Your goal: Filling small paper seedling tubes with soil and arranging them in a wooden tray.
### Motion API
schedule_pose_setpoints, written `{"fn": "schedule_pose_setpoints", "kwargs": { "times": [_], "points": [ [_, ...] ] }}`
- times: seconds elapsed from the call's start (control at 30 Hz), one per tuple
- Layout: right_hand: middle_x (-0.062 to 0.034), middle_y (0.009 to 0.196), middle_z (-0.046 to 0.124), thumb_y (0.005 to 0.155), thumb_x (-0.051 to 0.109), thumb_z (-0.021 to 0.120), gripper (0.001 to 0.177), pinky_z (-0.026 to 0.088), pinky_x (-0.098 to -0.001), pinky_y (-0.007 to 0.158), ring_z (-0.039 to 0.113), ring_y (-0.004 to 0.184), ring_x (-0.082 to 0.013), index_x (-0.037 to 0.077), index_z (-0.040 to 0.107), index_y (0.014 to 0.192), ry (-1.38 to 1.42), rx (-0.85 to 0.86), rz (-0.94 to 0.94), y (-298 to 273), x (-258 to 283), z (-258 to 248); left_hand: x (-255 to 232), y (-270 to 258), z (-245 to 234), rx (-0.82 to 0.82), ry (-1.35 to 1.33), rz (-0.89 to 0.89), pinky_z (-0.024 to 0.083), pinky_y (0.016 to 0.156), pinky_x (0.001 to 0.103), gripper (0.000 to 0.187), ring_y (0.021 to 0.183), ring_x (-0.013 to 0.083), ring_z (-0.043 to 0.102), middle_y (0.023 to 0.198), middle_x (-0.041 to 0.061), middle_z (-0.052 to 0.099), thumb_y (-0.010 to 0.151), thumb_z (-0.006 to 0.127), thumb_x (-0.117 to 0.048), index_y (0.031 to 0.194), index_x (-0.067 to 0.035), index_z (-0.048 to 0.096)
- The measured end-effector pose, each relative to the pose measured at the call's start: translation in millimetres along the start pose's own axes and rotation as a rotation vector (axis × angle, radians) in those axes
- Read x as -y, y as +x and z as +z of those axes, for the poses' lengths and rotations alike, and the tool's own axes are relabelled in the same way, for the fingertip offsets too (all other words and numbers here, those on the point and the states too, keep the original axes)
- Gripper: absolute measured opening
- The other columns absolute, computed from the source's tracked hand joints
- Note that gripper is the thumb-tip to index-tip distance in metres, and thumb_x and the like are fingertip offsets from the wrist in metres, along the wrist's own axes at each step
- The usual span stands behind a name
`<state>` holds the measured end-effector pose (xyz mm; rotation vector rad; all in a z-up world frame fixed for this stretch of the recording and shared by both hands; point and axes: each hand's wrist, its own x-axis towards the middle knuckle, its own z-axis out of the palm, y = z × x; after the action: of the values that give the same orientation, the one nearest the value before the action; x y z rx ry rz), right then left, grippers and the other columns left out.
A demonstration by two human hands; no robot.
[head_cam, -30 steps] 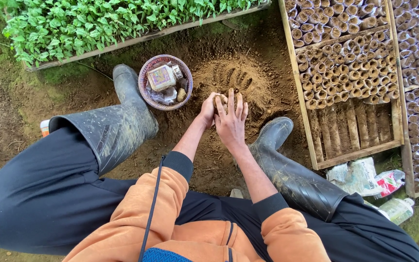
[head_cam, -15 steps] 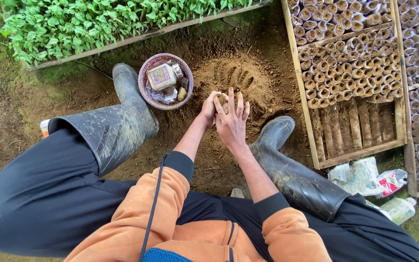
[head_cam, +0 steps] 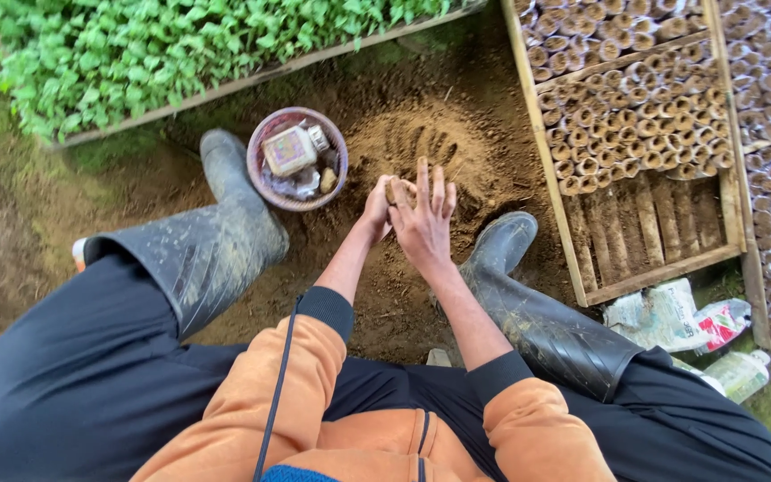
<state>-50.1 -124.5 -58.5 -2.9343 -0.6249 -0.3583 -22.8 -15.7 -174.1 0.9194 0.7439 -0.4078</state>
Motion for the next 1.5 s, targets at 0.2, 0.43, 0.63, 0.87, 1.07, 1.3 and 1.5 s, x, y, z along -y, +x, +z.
{"fn": "schedule_pose_setpoints", "kwargs": {
  "times": [0.2,0.43,0.63,0.87,1.07,1.3,1.5],
  "points": [
    [-0.0067,0.128,0.055,0.085,0.036,0.070,0.073,0.051,-0.0379,0.078,0.060,0.105,-0.0250,0.024,0.045,0.152,0.129,-0.025,-0.072,8.1,-12.6,26.0,-33.3,-31.4,12.7,0.031,0.025,0.041,0.047,0.059,0.031,0.056,0.070,0.0205,0.058,0.085,0.008,0.067,0.088,0.055,-0.064,0.096,-0.011,0.070],
    [-0.0096,0.117,0.052,0.084,0.026,0.074,0.062,0.064,-0.0359,0.063,0.070,0.093,-0.0322,0.020,0.049,0.140,0.277,0.302,0.059,16.8,-16.3,43.2,-55.9,-71.6,50.3,0.157,0.087,0.020,0.051,0.065,0.031,0.077,0.073,0.0218,0.062,0.091,0.010,0.068,0.086,0.040,-0.078,0.102,-0.009,0.071],
    [-0.0135,0.104,0.056,0.086,0.018,0.072,0.032,0.064,-0.0432,0.059,0.073,0.084,-0.0415,0.009,0.054,0.110,0.289,0.457,0.011,34.0,-27.0,42.6,-93.2,-119.8,74.8,0.175,0.108,-0.040,0.043,0.035,0.024,0.108,0.040,0.0160,0.053,0.061,0.006,0.061,0.080,0.013,-0.095,0.098,-0.008,0.074],
    [-0.0168,0.105,0.064,0.093,0.015,0.062,0.026,0.064,-0.0387,0.075,0.072,0.094,-0.0353,0.005,0.061,0.117,0.522,0.615,0.062,84.4,-82.9,-47.3,-31.6,-31.8,6.3,0.206,0.647,0.223,0.048,0.063,0.039,0.081,0.089,0.0304,0.060,0.101,0.014,0.062,0.098,0.014,-0.074,0.115,-0.013,0.065],
    [-0.0192,0.100,0.068,0.096,0.007,0.063,0.025,0.062,-0.0384,0.076,0.072,0.090,-0.0321,0.001,0.067,0.119,0.485,0.612,0.109,133.5,-202.9,-184.9,-36.8,-100.1,25.4,0.220,1.722,0.528,0.023,0.115,0.063,0.071,0.153,0.0330,0.018,0.165,0.010,0.022,0.098,0.048,-0.065,0.153,-0.022,0.042],
    [-0.0175,0.098,0.072,0.098,0.009,0.065,0.022,0.059,-0.0271,0.068,0.066,0.076,-0.0221,-0.004,0.068,0.116,0.048,0.506,0.246,84.9,-410.4,-226.6,16.5,-80.0,-6.7,0.037,2.216,0.725,0.004,0.105,0.084,0.125,0.148,0.0502,-0.022,0.163,0.028,-0.023,0.077,0.064,-0.080,0.164,-0.012,0.004],
    [-0.0208,0.089,0.070,0.092,-0.007,0.067,0.019,0.051,-0.0215,0.054,0.060,0.065,-0.0186,-0.008,0.067,0.111,0.258,0.322,0.694,-21.9,-478.6,-163.6,19.9,-75.9,-11.8,-0.032,2.155,0.767,0.004,0.104,0.086,0.134,0.149,0.0488,-0.025,0.164,0.028,-0.026,0.071,0.063,-0.086,0.164,-0.010,0.004]
  ]
}}
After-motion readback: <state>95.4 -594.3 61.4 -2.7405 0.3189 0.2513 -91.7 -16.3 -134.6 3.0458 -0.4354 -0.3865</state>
